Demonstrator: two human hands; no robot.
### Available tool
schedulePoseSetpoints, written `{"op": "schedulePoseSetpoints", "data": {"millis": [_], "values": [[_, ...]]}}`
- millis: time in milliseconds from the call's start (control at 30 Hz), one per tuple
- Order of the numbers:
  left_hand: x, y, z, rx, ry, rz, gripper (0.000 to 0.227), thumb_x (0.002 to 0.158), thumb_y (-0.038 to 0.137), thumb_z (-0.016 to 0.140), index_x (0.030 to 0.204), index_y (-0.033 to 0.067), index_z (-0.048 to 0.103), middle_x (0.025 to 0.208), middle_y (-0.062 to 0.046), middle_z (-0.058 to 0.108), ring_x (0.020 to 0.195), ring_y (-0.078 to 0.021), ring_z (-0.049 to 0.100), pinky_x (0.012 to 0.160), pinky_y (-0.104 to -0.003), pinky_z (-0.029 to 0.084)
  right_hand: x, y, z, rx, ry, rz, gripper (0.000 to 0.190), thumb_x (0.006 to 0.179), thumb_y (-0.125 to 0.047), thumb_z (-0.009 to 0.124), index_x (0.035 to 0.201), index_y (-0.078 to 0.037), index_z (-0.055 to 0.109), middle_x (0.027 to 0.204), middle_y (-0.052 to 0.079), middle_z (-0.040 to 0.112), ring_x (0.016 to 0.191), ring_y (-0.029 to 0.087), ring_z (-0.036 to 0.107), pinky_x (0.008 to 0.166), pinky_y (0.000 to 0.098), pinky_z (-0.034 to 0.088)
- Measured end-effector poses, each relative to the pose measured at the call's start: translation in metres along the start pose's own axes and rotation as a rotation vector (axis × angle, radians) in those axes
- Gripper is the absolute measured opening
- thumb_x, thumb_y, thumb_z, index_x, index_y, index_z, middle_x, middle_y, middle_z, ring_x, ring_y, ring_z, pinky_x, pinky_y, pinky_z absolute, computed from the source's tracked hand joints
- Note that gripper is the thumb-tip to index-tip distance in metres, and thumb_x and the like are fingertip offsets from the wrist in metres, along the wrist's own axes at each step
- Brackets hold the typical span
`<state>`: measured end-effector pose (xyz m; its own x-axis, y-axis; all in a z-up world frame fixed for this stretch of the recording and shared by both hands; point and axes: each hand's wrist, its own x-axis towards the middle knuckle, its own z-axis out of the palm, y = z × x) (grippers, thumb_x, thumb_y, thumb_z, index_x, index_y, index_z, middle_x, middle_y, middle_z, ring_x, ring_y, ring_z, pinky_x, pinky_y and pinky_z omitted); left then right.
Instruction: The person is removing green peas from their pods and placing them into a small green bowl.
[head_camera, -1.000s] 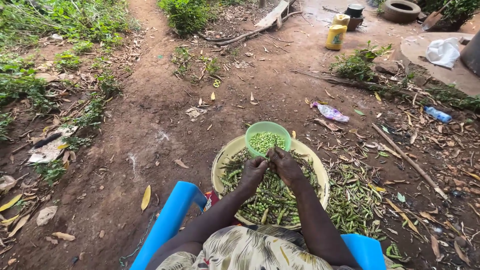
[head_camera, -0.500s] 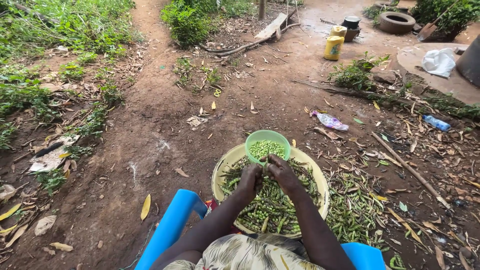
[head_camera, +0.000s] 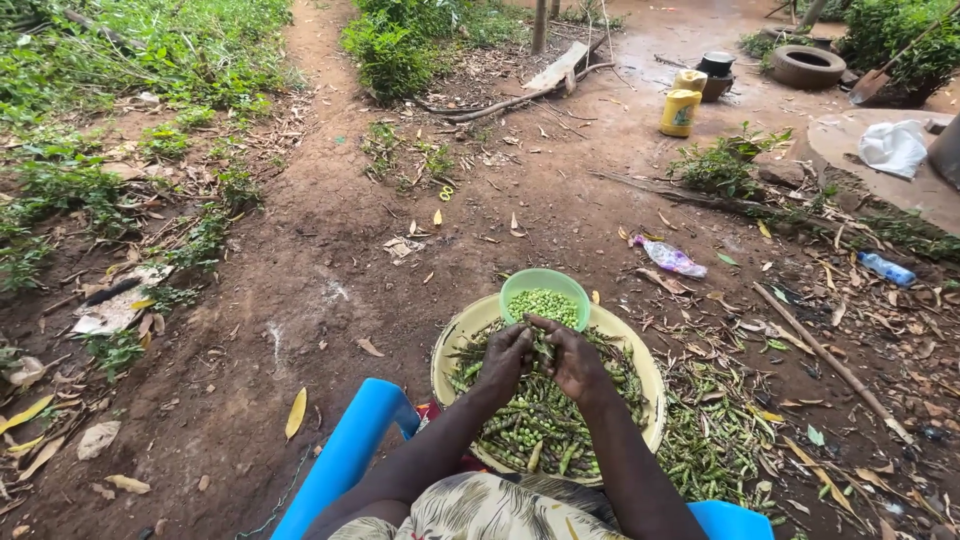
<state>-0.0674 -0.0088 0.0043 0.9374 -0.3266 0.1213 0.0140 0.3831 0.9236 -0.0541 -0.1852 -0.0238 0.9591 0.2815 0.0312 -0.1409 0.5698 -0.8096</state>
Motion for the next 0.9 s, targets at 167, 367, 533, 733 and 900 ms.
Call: {"op": "schedulePoseSetpoints", "data": {"millis": [167,367,533,733,900], "values": [[0.002,-0.009,-0.006,-0.220,0.035,-0.062,0.019,0.105,0.027,0.056,0.109,0.0087,0.059,0.083,-0.001,0.055,0.071,-0.0110,0.052,0.061,-0.028,0.048,-0.024,-0.025,0.055,-0.163,0.087,0.043,0.053,0.096,-0.006,0.046,0.148,-0.005,0.059,0.124,0.010,0.066,0.090,0.017,0.055,0.073,0.0316,0.049],[-0.009,0.006,0.000,-0.164,0.075,-0.070,0.038,0.097,0.043,0.053,0.109,0.0081,0.056,0.098,-0.007,0.055,0.091,-0.0207,0.058,0.076,-0.039,0.055,-0.029,-0.024,0.072,-0.660,-0.001,-0.056,0.061,0.097,-0.009,0.049,0.157,-0.014,0.041,0.153,0.011,0.049,0.130,0.023,0.050,0.108,0.0392,0.045],[0.000,-0.009,-0.005,-0.084,0.087,-0.061,0.035,0.097,0.040,0.050,0.107,0.0065,0.055,0.100,-0.007,0.056,0.092,-0.0203,0.057,0.079,-0.038,0.055,-0.034,-0.030,0.093,-1.120,-0.047,-0.238,0.067,0.100,-0.018,0.057,0.161,-0.015,0.028,0.162,0.015,0.041,0.143,0.027,0.047,0.117,0.0443,0.040],[0.001,-0.024,-0.004,-0.228,0.068,-0.219,0.022,0.098,0.033,0.052,0.106,0.0126,0.054,0.095,-0.005,0.054,0.078,-0.0152,0.051,0.060,-0.029,0.043,-0.031,-0.036,0.071,-0.726,0.082,0.135,0.063,0.091,-0.030,0.065,0.151,-0.019,0.048,0.146,0.007,0.061,0.122,0.023,0.065,0.100,0.0442,0.058],[-0.009,-0.010,0.013,-0.212,0.033,-0.325,0.022,0.100,0.033,0.050,0.108,0.0145,0.059,0.086,-0.001,0.060,0.068,-0.0095,0.050,0.048,-0.022,0.036,-0.002,0.000,0.004,-0.351,0.149,-0.023,0.020,0.098,-0.012,0.071,0.114,-0.001,0.076,0.101,0.007,0.073,0.086,0.016,0.062,0.071,0.0295,0.053]]}}
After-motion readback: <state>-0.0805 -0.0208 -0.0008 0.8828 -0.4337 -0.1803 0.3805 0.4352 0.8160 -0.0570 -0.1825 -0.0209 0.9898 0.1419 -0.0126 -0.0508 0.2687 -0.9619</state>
